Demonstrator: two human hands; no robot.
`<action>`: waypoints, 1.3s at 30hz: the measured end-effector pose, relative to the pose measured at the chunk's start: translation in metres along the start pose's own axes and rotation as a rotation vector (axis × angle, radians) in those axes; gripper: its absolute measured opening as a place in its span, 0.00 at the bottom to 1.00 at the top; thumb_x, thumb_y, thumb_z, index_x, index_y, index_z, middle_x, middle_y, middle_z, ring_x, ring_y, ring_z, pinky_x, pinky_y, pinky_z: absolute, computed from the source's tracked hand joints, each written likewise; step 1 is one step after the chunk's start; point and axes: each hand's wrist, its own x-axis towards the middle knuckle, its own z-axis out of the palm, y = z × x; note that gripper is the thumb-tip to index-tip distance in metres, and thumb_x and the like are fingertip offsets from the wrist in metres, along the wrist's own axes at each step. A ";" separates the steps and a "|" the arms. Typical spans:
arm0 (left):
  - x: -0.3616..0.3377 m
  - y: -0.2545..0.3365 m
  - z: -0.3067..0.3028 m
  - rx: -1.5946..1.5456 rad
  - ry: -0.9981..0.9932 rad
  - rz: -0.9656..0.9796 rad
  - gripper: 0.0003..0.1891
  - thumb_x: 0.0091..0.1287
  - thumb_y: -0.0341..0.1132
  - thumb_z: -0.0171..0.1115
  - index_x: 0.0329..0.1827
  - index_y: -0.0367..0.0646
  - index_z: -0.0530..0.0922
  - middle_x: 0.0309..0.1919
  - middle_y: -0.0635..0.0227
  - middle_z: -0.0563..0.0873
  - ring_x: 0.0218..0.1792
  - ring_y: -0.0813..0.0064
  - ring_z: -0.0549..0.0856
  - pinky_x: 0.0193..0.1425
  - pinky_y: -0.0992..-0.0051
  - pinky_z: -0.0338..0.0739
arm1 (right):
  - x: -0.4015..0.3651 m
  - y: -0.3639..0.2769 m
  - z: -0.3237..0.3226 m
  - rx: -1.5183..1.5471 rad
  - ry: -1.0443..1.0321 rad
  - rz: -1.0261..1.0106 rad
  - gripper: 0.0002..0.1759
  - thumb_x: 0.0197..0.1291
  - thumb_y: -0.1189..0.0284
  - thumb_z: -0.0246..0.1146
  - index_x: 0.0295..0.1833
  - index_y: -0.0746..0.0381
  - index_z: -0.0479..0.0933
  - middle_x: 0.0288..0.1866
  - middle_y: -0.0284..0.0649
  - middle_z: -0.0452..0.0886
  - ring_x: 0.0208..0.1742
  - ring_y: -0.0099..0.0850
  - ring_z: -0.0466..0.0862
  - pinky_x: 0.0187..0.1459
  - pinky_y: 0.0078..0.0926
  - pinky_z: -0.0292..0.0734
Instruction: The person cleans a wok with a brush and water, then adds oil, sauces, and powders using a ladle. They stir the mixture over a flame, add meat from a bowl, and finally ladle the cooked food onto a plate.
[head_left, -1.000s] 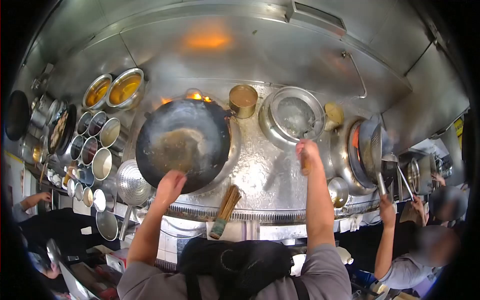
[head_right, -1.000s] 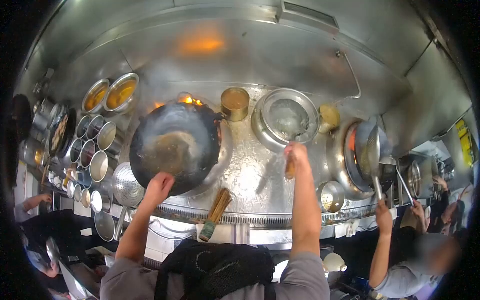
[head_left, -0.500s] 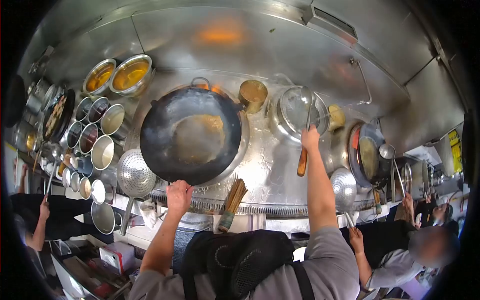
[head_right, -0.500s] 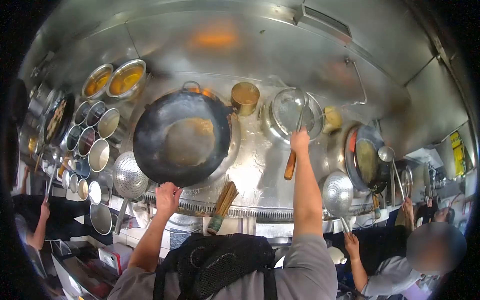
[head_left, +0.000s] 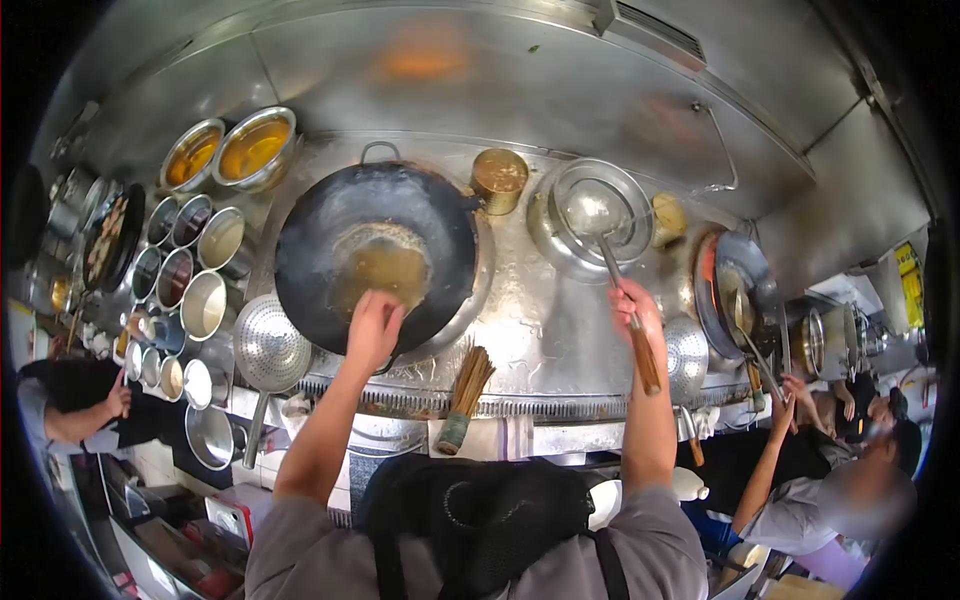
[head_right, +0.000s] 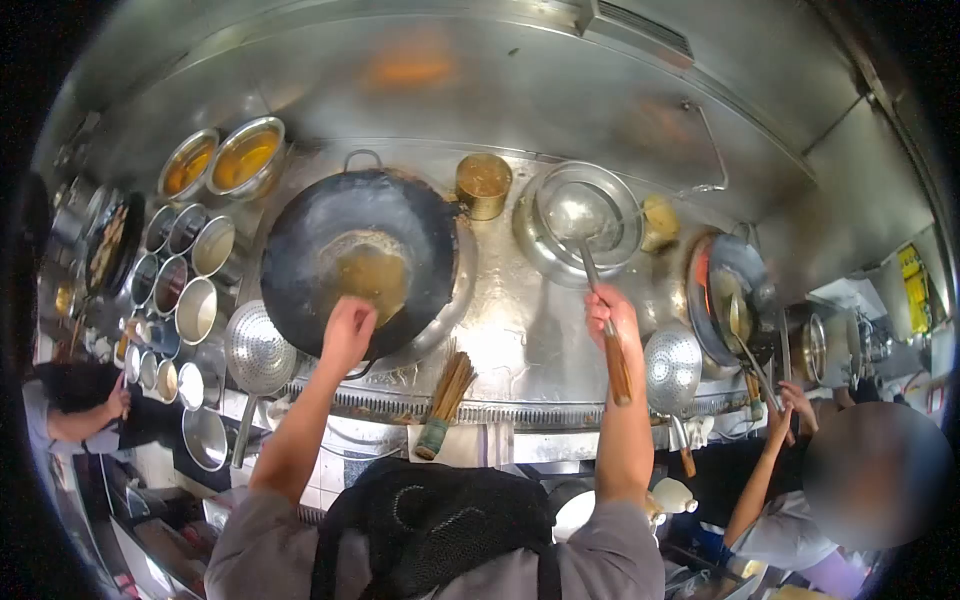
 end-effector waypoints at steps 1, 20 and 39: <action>0.019 0.002 0.010 0.020 -0.005 0.003 0.05 0.63 0.30 0.64 0.37 0.39 0.77 0.32 0.57 0.80 0.37 0.55 0.80 0.43 0.61 0.75 | -0.014 0.001 0.016 -0.069 -0.053 -0.001 0.06 0.72 0.70 0.53 0.41 0.59 0.68 0.27 0.30 0.70 0.16 0.13 0.65 0.13 0.14 0.62; 0.031 -0.068 -0.076 0.255 0.015 -0.356 0.13 0.62 0.27 0.58 0.49 0.47 0.80 0.40 0.55 0.88 0.45 0.53 0.87 0.50 0.60 0.80 | 0.070 0.020 -0.056 -1.748 0.555 -0.771 0.28 0.67 0.72 0.58 0.71 0.65 0.63 0.42 0.65 0.82 0.40 0.58 0.85 0.43 0.48 0.80; -0.239 -0.144 -0.255 -0.428 -0.306 -1.132 0.12 0.60 0.40 0.67 0.29 0.41 0.76 0.18 0.73 0.79 0.17 0.81 0.77 0.19 0.78 0.70 | 0.006 -0.011 0.006 0.262 -0.216 0.091 0.12 0.75 0.72 0.46 0.46 0.72 0.68 0.29 0.33 0.67 0.19 0.16 0.67 0.18 0.16 0.63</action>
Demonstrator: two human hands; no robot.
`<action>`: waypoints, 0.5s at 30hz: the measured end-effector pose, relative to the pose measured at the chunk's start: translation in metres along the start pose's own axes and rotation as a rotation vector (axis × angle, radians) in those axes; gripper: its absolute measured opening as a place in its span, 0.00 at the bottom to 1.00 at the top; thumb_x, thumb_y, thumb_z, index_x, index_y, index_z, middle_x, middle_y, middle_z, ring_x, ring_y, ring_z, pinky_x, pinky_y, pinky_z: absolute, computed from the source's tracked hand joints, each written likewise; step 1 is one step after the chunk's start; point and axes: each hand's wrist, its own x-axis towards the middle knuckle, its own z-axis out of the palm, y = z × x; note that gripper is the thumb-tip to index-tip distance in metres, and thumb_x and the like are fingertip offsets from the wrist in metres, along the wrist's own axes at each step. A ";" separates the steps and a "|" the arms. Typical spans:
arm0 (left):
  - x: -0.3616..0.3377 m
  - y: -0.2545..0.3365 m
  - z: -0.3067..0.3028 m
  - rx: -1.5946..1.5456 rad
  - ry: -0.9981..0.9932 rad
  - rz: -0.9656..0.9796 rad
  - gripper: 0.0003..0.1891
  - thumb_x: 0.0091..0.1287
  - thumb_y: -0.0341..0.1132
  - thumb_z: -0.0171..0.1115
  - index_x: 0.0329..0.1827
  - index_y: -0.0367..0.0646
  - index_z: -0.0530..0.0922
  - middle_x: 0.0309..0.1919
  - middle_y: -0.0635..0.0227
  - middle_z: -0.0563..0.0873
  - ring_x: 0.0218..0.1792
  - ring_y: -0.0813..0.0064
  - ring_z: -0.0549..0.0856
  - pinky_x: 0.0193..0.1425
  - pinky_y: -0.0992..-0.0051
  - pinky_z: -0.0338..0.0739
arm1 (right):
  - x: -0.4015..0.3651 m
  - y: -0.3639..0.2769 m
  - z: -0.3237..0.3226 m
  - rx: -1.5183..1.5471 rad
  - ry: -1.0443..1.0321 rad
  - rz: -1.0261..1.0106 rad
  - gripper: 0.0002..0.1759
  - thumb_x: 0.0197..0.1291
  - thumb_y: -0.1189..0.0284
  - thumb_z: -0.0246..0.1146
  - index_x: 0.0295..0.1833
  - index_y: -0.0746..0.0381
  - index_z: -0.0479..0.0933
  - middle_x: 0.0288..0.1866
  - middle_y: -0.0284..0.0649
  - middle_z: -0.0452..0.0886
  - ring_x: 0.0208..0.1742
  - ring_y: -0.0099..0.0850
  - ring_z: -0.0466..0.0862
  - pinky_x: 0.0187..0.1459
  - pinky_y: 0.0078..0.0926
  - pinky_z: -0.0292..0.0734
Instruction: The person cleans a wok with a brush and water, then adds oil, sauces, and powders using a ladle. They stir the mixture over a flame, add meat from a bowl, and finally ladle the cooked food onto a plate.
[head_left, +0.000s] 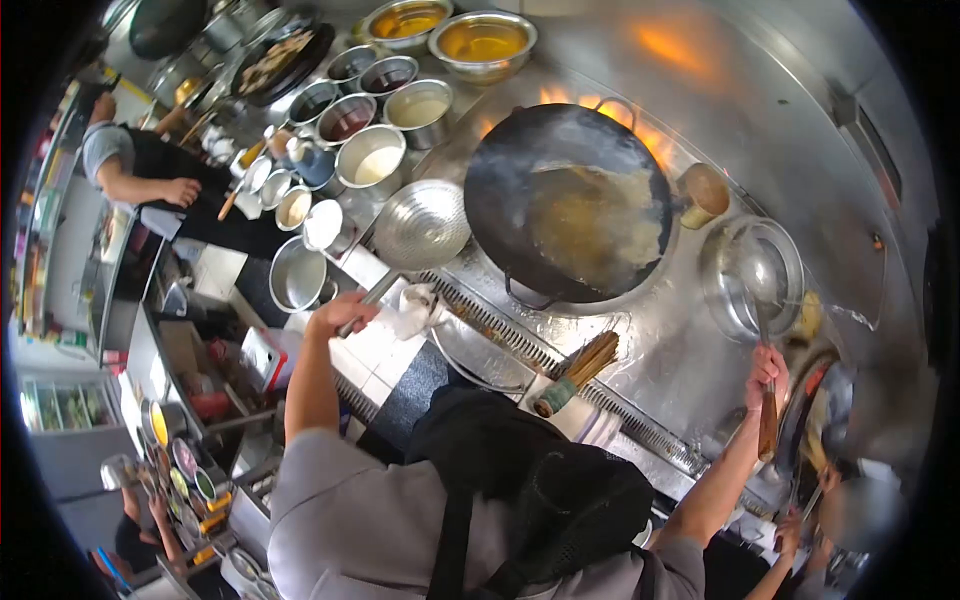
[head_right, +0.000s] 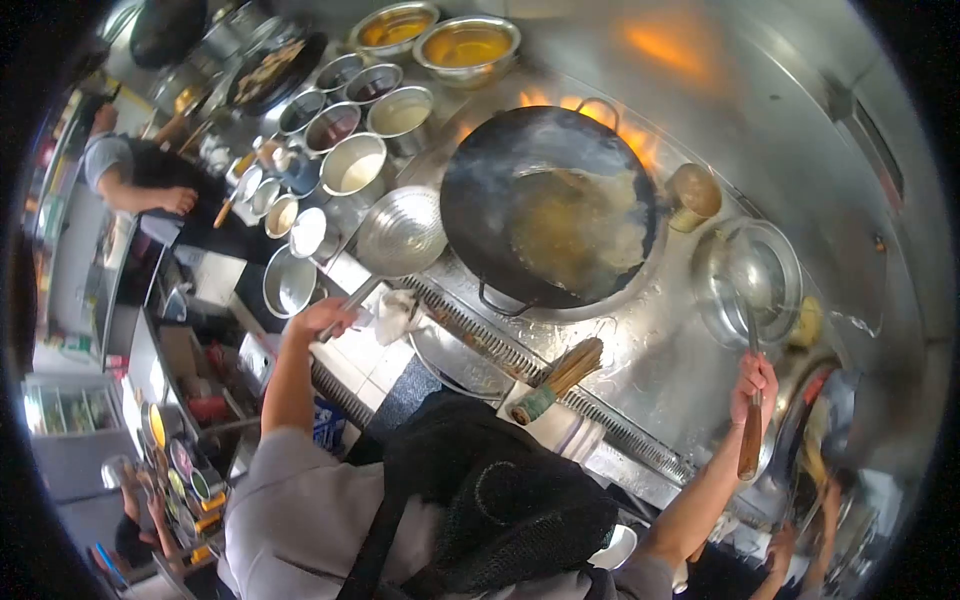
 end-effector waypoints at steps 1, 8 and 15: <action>-0.019 0.012 0.000 0.121 0.023 0.024 0.12 0.60 0.40 0.66 0.29 0.42 0.76 0.17 0.73 0.78 0.16 0.81 0.76 0.18 0.78 0.68 | -0.010 0.013 0.027 -0.013 0.022 0.013 0.13 0.75 0.72 0.46 0.49 0.74 0.67 0.29 0.34 0.67 0.19 0.16 0.68 0.17 0.16 0.64; -0.151 0.074 0.028 0.089 0.202 0.075 0.12 0.62 0.37 0.64 0.37 0.36 0.74 0.17 0.72 0.75 0.16 0.82 0.76 0.20 0.79 0.68 | -0.029 0.086 0.121 0.003 -0.081 0.123 0.20 0.76 0.71 0.45 0.57 0.81 0.63 0.33 0.35 0.67 0.19 0.17 0.68 0.16 0.19 0.67; -0.052 0.165 0.091 0.070 0.151 0.296 0.10 0.58 0.33 0.62 0.35 0.33 0.77 0.20 0.69 0.78 0.21 0.79 0.76 0.25 0.75 0.67 | 0.029 0.171 0.161 -0.499 -0.131 0.081 0.11 0.67 0.70 0.59 0.49 0.62 0.68 0.28 0.35 0.72 0.17 0.18 0.70 0.11 0.17 0.64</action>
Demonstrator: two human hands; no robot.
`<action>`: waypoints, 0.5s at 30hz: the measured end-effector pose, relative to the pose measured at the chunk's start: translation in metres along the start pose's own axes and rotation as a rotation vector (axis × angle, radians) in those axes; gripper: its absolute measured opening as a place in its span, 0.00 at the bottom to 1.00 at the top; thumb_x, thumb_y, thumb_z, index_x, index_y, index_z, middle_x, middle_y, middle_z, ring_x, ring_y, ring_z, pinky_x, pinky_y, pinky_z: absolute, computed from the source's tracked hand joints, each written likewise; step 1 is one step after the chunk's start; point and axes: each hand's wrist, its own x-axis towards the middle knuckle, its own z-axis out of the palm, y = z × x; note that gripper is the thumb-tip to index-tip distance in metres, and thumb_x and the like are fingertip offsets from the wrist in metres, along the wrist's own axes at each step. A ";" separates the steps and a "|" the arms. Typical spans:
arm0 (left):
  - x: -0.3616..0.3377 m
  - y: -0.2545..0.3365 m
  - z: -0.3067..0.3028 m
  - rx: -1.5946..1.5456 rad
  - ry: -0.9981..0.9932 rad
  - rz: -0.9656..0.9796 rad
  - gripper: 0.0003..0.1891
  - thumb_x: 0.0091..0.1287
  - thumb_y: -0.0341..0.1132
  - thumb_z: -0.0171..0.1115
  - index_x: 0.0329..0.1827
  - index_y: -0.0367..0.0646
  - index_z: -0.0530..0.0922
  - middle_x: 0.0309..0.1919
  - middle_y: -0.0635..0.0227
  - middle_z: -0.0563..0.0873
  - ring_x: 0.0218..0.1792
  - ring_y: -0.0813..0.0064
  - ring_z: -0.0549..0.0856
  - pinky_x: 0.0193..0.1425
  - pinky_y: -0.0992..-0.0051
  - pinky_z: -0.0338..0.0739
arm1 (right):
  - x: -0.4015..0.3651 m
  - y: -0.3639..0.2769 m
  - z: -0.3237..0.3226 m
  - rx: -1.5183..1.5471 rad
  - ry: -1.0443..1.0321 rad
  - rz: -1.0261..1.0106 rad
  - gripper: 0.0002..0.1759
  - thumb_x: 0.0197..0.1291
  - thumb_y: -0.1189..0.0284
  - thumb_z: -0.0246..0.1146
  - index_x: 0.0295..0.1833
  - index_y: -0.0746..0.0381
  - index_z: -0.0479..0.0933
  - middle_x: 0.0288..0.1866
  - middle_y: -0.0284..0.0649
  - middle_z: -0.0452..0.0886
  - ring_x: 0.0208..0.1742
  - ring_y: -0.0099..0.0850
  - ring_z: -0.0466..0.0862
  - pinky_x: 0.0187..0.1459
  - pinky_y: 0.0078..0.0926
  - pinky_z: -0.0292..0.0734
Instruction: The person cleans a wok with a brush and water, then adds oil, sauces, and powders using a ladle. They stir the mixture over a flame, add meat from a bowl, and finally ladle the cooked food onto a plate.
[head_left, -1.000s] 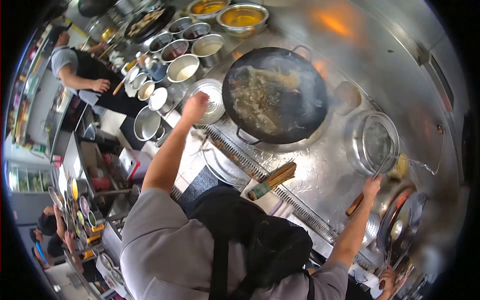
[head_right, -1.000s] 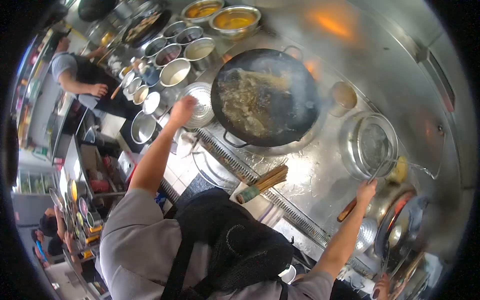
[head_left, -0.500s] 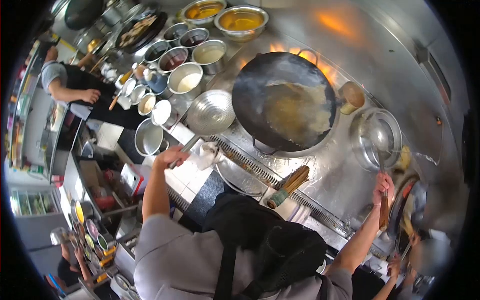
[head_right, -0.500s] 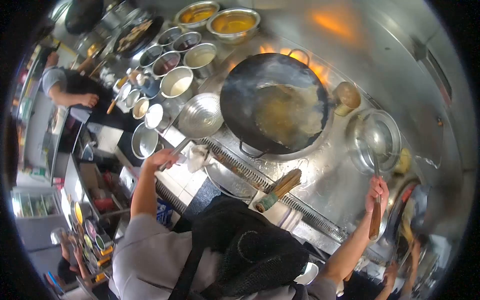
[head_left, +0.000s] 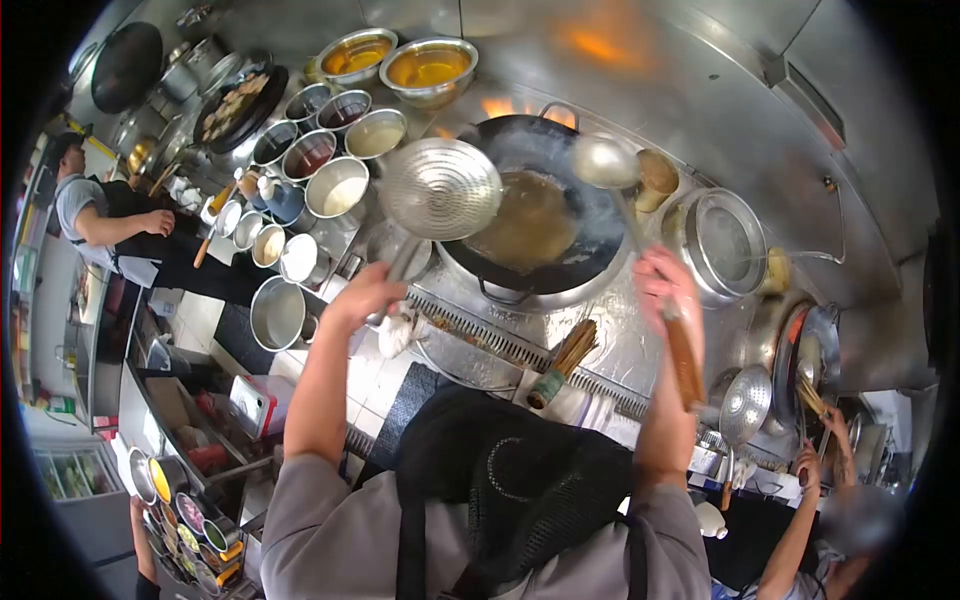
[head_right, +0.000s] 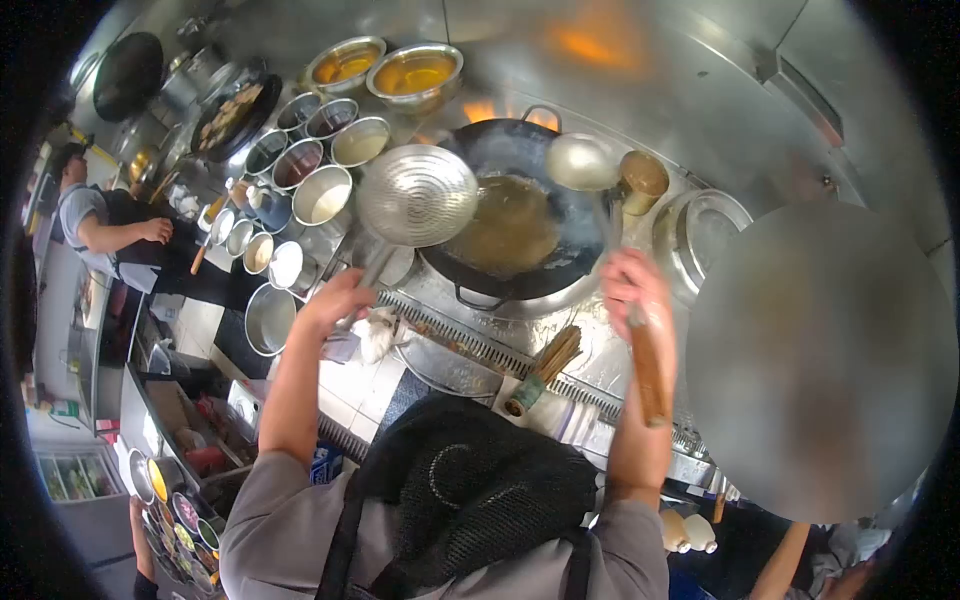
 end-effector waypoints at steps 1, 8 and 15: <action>0.017 0.016 0.009 0.115 -0.060 -0.061 0.14 0.56 0.32 0.64 0.42 0.33 0.77 0.22 0.69 0.79 0.22 0.81 0.76 0.26 0.77 0.68 | 0.008 0.011 0.022 -0.155 0.087 -0.049 0.13 0.65 0.70 0.61 0.50 0.61 0.68 0.26 0.34 0.72 0.16 0.18 0.70 0.11 0.18 0.64; 0.096 0.050 0.073 0.168 -0.186 -0.028 0.12 0.53 0.26 0.65 0.39 0.30 0.76 0.22 0.65 0.80 0.22 0.78 0.79 0.25 0.74 0.70 | 0.087 0.123 0.024 -1.330 0.255 -0.387 0.25 0.63 0.75 0.56 0.66 0.61 0.65 0.32 0.54 0.80 0.33 0.53 0.86 0.35 0.49 0.81; 0.116 0.010 0.071 0.582 0.334 0.248 0.25 0.53 0.26 0.64 0.56 0.30 0.70 0.39 0.47 0.85 0.36 0.55 0.87 0.40 0.62 0.79 | 0.048 0.157 -0.013 -1.877 0.211 -0.172 0.31 0.61 0.74 0.55 0.72 0.59 0.61 0.45 0.59 0.80 0.42 0.59 0.84 0.44 0.54 0.80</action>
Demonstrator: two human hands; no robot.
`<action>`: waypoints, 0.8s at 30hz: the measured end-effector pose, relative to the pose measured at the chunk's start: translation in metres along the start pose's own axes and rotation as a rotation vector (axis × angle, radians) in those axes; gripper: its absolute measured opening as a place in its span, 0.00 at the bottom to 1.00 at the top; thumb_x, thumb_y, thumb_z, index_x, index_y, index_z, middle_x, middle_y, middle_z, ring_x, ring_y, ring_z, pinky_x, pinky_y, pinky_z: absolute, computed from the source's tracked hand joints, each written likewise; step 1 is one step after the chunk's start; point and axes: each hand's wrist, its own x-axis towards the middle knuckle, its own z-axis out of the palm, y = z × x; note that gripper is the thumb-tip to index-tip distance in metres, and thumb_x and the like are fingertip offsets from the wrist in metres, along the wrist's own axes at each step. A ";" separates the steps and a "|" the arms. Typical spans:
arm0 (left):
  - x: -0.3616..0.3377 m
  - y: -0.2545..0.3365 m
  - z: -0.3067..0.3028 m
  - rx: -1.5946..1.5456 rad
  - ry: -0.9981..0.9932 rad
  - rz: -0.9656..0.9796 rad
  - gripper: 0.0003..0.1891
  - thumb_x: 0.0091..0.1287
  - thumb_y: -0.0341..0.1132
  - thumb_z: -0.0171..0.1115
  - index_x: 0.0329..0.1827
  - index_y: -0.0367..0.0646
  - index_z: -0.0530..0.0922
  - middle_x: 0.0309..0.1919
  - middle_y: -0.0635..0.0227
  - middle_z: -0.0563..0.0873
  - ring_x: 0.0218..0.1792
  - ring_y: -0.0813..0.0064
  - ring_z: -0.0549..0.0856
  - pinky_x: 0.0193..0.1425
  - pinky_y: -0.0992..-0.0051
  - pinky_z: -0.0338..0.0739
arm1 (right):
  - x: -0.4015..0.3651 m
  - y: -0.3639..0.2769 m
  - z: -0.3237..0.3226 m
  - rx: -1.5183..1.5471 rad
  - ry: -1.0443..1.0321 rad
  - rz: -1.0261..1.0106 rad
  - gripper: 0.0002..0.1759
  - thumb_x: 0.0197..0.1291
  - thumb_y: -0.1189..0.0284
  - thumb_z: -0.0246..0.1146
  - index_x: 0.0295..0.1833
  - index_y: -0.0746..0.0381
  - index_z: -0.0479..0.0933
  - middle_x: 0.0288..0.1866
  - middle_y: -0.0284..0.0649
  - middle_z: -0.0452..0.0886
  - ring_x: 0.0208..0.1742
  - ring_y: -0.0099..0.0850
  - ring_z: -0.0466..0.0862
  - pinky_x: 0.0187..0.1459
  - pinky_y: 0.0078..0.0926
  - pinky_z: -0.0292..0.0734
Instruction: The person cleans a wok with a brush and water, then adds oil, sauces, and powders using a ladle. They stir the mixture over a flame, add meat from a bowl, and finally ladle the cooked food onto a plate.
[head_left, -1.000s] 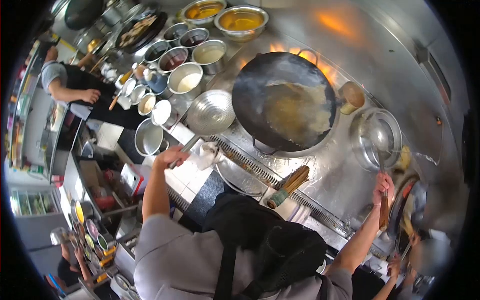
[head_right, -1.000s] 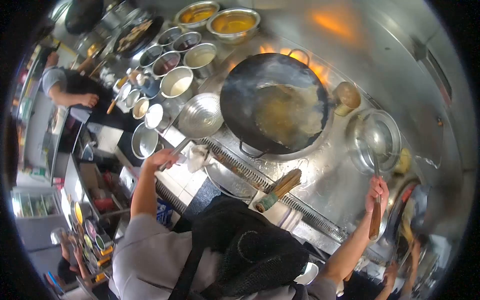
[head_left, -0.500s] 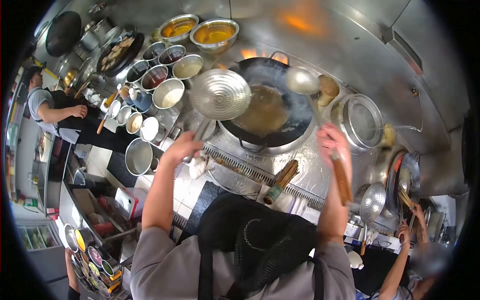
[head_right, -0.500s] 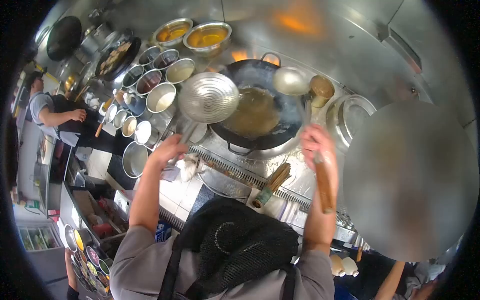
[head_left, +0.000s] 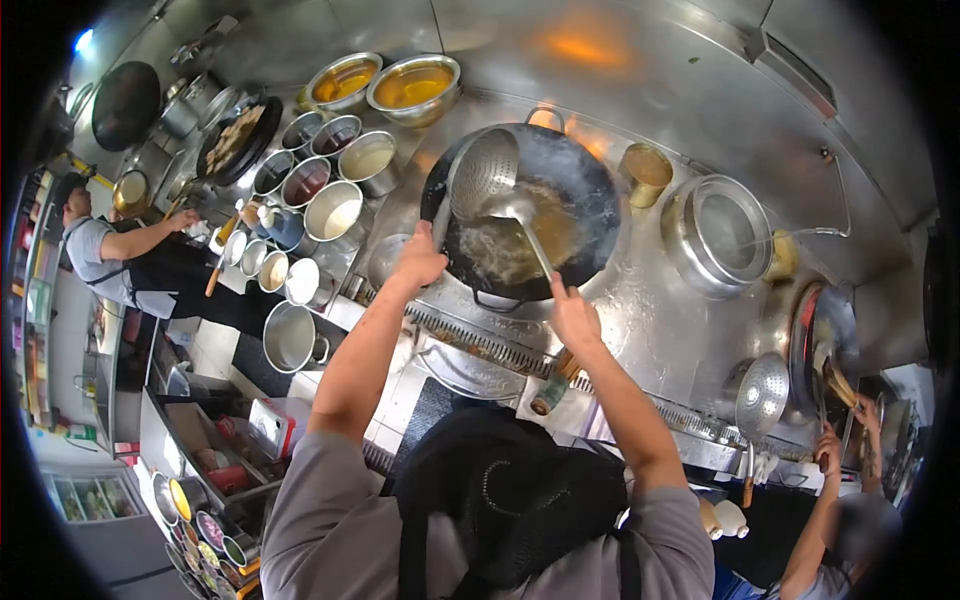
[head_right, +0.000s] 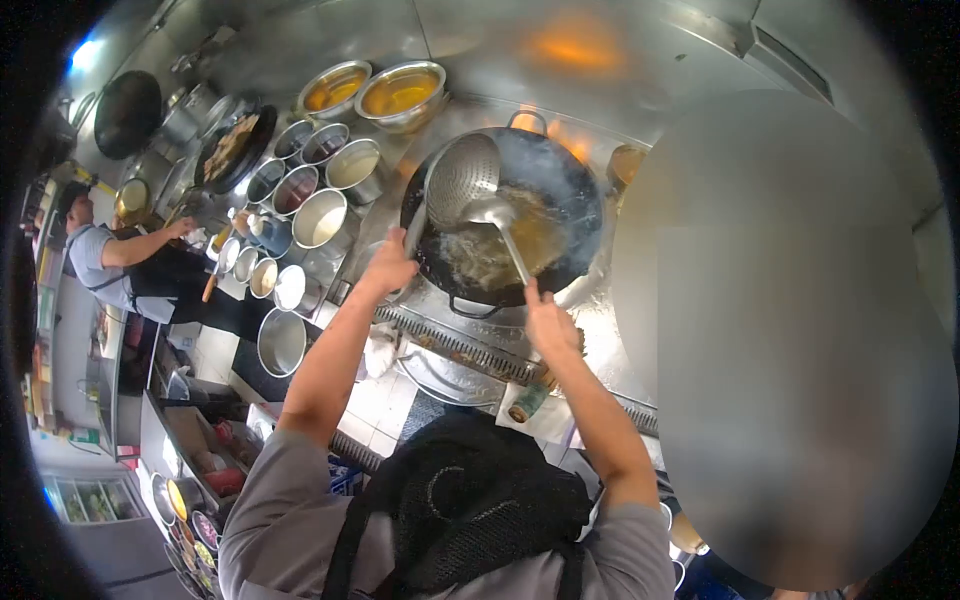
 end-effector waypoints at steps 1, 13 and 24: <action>-0.003 0.002 -0.010 0.045 0.027 0.059 0.30 0.53 0.27 0.64 0.61 0.33 0.65 0.43 0.42 0.84 0.41 0.48 0.86 0.44 0.59 0.80 | -0.009 0.004 -0.007 0.047 -0.020 0.016 0.32 0.62 0.73 0.55 0.73 0.58 0.60 0.45 0.59 0.80 0.43 0.59 0.84 0.44 0.54 0.80; -0.045 0.046 -0.021 0.097 0.122 0.227 0.46 0.56 0.21 0.56 0.79 0.54 0.47 0.51 0.44 0.75 0.41 0.37 0.83 0.46 0.46 0.79 | -0.006 -0.029 -0.030 0.990 0.127 0.140 0.27 0.64 0.71 0.62 0.67 0.67 0.68 0.27 0.39 0.78 0.23 0.25 0.76 0.28 0.28 0.72; -0.099 -0.067 -0.053 -0.182 0.298 0.253 0.43 0.55 0.18 0.53 0.78 0.48 0.54 0.66 0.41 0.72 0.64 0.41 0.75 0.65 0.58 0.72 | -0.012 -0.018 -0.024 0.554 0.285 0.139 0.28 0.64 0.73 0.61 0.69 0.65 0.67 0.38 0.59 0.84 0.33 0.50 0.86 0.39 0.42 0.79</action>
